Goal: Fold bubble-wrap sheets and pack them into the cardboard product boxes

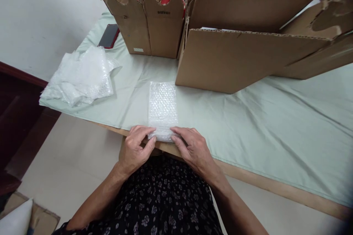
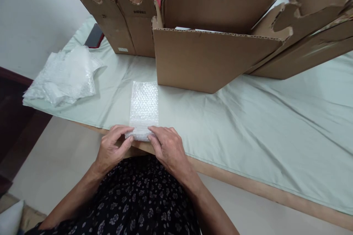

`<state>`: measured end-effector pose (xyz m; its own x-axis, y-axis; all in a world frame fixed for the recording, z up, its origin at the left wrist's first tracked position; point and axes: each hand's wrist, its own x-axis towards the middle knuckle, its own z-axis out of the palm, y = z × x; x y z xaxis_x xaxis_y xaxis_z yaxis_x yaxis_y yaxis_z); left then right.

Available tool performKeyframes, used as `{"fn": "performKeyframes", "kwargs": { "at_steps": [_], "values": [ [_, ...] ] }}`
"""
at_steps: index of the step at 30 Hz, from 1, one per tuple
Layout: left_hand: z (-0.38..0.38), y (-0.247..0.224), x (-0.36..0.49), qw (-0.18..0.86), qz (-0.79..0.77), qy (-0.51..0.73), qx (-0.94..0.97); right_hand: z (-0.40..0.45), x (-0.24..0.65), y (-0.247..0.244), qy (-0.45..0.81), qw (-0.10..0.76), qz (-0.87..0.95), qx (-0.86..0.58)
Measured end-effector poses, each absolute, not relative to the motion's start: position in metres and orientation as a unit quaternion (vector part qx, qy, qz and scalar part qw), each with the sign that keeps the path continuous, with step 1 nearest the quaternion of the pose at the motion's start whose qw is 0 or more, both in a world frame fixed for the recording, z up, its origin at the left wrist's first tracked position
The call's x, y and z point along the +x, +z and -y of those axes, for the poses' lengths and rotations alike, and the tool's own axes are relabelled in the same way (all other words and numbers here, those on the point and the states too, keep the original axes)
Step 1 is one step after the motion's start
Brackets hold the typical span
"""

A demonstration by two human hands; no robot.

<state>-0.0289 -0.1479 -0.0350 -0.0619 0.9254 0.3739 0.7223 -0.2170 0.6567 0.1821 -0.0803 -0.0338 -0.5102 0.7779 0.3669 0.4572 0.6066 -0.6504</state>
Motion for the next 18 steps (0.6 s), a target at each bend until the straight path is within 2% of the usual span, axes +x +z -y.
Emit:
{"fn": "performKeyframes", "kwargs": {
  "at_steps": [5, 9, 12, 15, 18],
  "values": [
    [0.138, -0.038, -0.028, 0.159, -0.655, 0.391, 0.627, 0.089, 0.187, -0.031, 0.138, 0.4, 0.816, -0.393],
    [0.129, -0.041, -0.027, 0.151, -0.653, 0.398, 0.627, 0.086, 0.183, -0.032, 0.107, 0.329, 0.88, -0.325],
    [0.129, -0.041, -0.027, 0.104, -0.653, 0.389, 0.642, 0.076, 0.178, -0.039, 0.087, 0.284, 0.906, -0.302],
    [0.136, -0.036, -0.03, 0.064, -0.625, 0.371, 0.683, 0.069, 0.177, -0.041, 0.109, 0.291, 0.9, -0.305],
    [0.145, -0.03, -0.034, 0.08, -0.587, 0.361, 0.72, 0.069, 0.181, -0.036, 0.192, 0.3, 0.881, -0.312]
  ]
}}
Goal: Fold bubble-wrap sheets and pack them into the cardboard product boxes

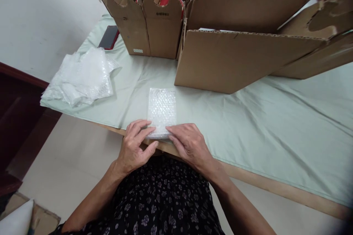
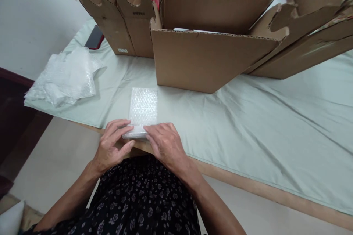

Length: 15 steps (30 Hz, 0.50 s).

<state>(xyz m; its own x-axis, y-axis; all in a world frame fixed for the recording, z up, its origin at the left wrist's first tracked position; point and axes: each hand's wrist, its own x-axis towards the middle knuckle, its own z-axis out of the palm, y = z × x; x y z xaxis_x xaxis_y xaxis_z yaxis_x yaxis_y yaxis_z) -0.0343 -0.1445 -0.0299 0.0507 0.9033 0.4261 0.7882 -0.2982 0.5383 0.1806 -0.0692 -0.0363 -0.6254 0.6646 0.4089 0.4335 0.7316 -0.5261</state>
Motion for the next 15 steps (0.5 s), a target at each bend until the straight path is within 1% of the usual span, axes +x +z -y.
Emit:
{"fn": "performKeyframes", "kwargs": {
  "at_steps": [2, 3, 7, 9, 12, 13, 15],
  "values": [
    [0.145, -0.028, -0.037, 0.102, -0.586, 0.363, 0.717, 0.072, 0.183, -0.033, 0.231, 0.299, 0.868, -0.322],
    [0.143, -0.028, -0.037, 0.105, -0.595, 0.364, 0.709, 0.073, 0.185, -0.032, 0.228, 0.304, 0.863, -0.334],
    [0.124, -0.035, -0.035, 0.075, -0.644, 0.346, 0.678, 0.076, 0.187, -0.033, 0.126, 0.332, 0.849, -0.39],
    [0.114, -0.039, -0.033, 0.068, -0.66, 0.341, 0.666, 0.075, 0.187, -0.035, 0.1, 0.315, 0.866, -0.376],
    [0.111, -0.042, -0.031, 0.06, -0.667, 0.352, 0.654, 0.071, 0.184, -0.038, 0.102, 0.264, 0.899, -0.335],
    [0.113, -0.041, -0.031, 0.058, -0.662, 0.358, 0.656, 0.069, 0.183, -0.038, 0.106, 0.257, 0.902, -0.33],
    [0.122, -0.038, -0.031, 0.07, -0.637, 0.369, 0.673, 0.067, 0.182, -0.038, 0.131, 0.269, 0.893, -0.335]
  ]
}}
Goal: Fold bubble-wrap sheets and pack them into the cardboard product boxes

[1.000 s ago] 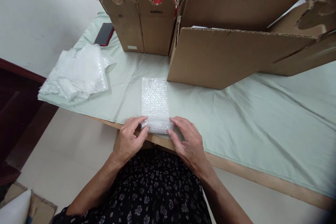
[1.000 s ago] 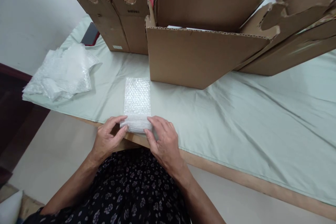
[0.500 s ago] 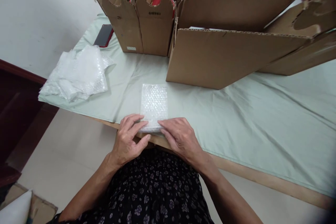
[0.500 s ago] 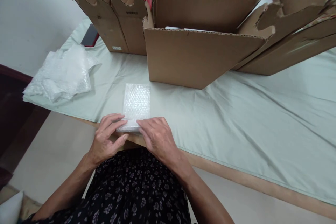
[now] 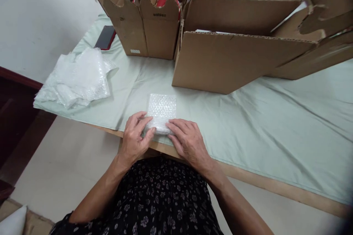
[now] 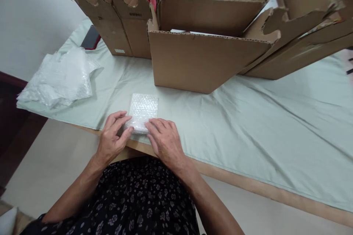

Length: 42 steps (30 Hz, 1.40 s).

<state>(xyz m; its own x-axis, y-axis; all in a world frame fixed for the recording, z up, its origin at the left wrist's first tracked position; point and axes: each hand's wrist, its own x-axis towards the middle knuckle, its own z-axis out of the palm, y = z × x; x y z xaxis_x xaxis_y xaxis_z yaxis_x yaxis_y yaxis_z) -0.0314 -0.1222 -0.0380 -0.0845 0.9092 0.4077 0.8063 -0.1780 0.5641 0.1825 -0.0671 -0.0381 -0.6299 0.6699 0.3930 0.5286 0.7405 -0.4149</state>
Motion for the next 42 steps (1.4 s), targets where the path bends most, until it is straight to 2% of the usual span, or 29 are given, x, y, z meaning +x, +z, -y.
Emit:
{"fn": "performKeyframes", "kwargs": {
  "at_steps": [6, 10, 13, 15, 17, 19, 24, 27, 31, 36, 42],
  "values": [
    [0.14, -0.029, -0.032, 0.145, -0.588, 0.369, 0.705, 0.072, 0.188, -0.035, 0.273, 0.276, 0.843, -0.372],
    [0.123, -0.036, -0.028, 0.084, -0.639, 0.353, 0.678, 0.077, 0.19, -0.035, 0.176, 0.28, 0.842, -0.425],
    [0.108, -0.042, -0.024, 0.052, -0.675, 0.342, 0.652, 0.076, 0.184, -0.034, 0.122, 0.259, 0.872, -0.396],
    [0.107, -0.043, -0.023, 0.065, -0.685, 0.361, 0.629, 0.071, 0.179, -0.034, 0.112, 0.228, 0.895, -0.367],
    [0.115, -0.041, -0.022, 0.112, -0.692, 0.404, 0.587, 0.065, 0.174, -0.037, 0.119, 0.213, 0.895, -0.373],
    [0.127, -0.038, -0.019, 0.191, -0.694, 0.457, 0.523, 0.06, 0.172, -0.039, 0.151, 0.238, 0.871, -0.403],
    [0.145, -0.034, 0.0, 0.437, -0.6, 0.546, 0.389, 0.069, 0.17, -0.036, 0.332, 0.321, 0.785, -0.412],
    [0.139, -0.034, 0.011, 0.49, -0.562, 0.553, 0.372, 0.081, 0.176, -0.031, 0.39, 0.31, 0.769, -0.4],
    [0.132, -0.026, 0.016, 0.491, -0.58, 0.509, 0.405, 0.08, 0.205, -0.026, 0.425, 0.321, 0.74, -0.41],
    [0.131, -0.015, 0.027, 0.434, -0.558, 0.408, 0.578, 0.064, 0.236, -0.008, 0.552, 0.272, 0.7, -0.363],
    [0.112, -0.01, 0.041, 0.304, -0.479, 0.348, 0.747, 0.049, 0.248, 0.025, 0.488, 0.227, 0.756, -0.374]
  ]
}}
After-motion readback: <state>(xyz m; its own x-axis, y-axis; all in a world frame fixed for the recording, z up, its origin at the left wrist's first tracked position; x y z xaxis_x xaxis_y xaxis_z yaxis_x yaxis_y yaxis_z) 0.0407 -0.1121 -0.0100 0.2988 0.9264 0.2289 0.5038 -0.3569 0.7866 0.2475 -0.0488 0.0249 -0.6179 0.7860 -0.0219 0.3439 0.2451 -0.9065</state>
